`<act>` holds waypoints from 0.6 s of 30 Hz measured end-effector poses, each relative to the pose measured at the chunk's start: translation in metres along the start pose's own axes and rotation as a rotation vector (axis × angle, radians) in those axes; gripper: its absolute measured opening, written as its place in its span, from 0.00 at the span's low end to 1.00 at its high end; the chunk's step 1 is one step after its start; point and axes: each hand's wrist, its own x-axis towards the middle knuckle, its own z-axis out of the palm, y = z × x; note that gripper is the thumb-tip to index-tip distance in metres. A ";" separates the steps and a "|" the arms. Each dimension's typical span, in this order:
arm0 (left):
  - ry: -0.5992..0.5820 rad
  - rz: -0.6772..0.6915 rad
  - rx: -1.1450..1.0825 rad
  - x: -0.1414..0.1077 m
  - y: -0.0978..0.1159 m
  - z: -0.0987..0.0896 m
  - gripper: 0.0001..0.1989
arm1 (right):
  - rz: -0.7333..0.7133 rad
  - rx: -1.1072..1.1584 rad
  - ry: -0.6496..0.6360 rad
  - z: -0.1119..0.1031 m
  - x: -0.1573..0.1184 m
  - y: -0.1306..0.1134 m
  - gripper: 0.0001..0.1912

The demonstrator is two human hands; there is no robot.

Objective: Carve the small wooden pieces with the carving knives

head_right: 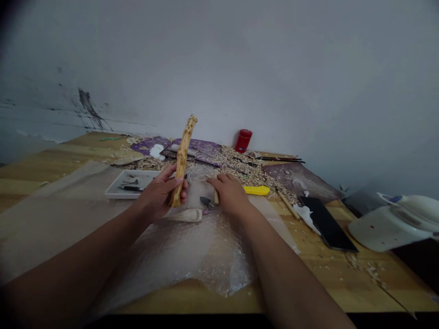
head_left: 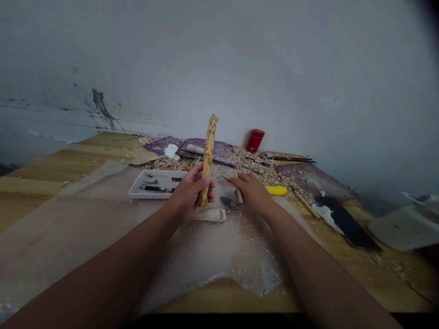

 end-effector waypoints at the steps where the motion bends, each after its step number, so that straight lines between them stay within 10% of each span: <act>1: 0.011 0.003 -0.002 0.000 0.000 0.000 0.20 | -0.027 0.007 -0.023 0.000 0.000 -0.002 0.22; 10: 0.025 -0.029 -0.106 -0.002 0.004 -0.001 0.12 | 0.191 -0.008 0.023 -0.001 -0.002 0.029 0.24; 18: 0.081 -0.128 -0.034 0.000 -0.004 0.000 0.14 | 0.348 -0.036 -0.272 0.005 -0.011 0.064 0.10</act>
